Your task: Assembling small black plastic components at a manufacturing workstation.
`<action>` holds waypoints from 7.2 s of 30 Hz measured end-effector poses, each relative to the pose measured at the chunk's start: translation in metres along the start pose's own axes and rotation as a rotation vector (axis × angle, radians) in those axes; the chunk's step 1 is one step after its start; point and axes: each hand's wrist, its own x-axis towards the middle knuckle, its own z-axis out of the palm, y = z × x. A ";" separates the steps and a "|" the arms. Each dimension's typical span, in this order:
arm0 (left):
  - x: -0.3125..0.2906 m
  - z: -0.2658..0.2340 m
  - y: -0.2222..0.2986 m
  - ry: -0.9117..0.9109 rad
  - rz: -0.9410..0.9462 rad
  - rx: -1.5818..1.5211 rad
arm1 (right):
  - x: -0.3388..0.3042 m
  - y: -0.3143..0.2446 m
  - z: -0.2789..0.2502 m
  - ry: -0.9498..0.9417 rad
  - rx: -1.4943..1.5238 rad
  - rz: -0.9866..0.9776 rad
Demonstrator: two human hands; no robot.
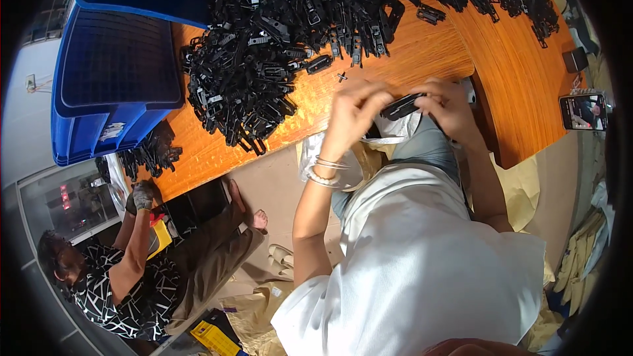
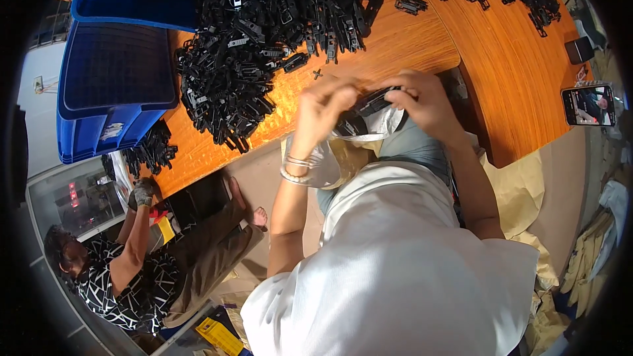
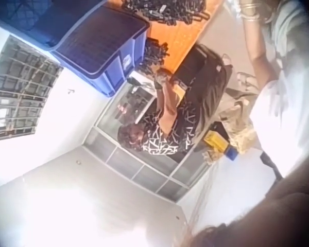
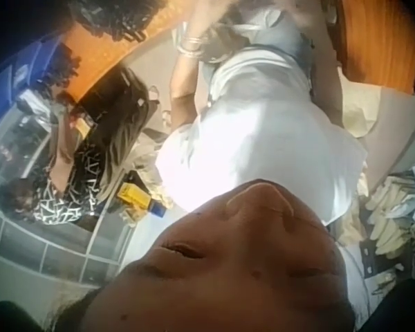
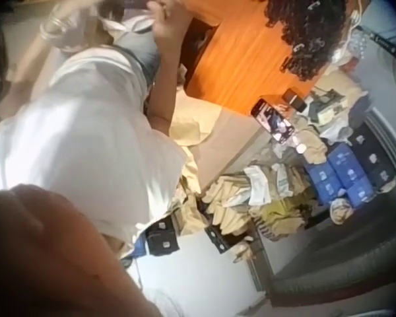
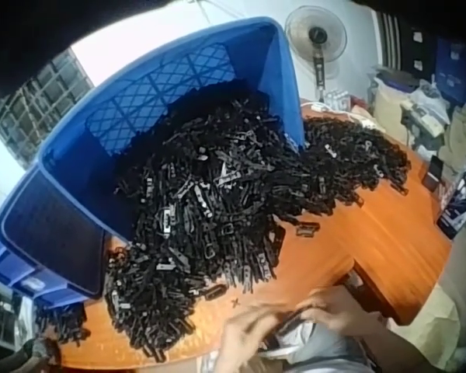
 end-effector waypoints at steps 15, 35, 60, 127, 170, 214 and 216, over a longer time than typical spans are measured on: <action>0.025 -0.046 -0.033 0.257 0.044 0.773 | 0.060 0.038 -0.035 0.548 -0.563 -0.297; 0.009 -0.054 -0.022 0.180 0.063 0.765 | 0.098 0.032 -0.056 0.598 -1.053 -0.285; -0.011 0.030 0.001 0.179 -0.180 -0.825 | 0.016 -0.001 0.011 0.263 0.199 -0.332; 0.026 0.052 0.004 0.160 -0.055 -0.546 | 0.011 -0.006 0.002 0.513 0.412 0.097; 0.198 0.054 -0.009 0.052 0.840 1.306 | -0.001 0.029 -0.023 0.610 0.437 0.018; 0.029 0.016 0.019 -0.091 -0.042 -0.254 | 0.020 0.001 -0.014 0.126 0.167 -0.169; 0.027 0.013 0.019 -0.089 -0.021 -0.190 | 0.019 -0.009 -0.014 0.058 0.340 -0.132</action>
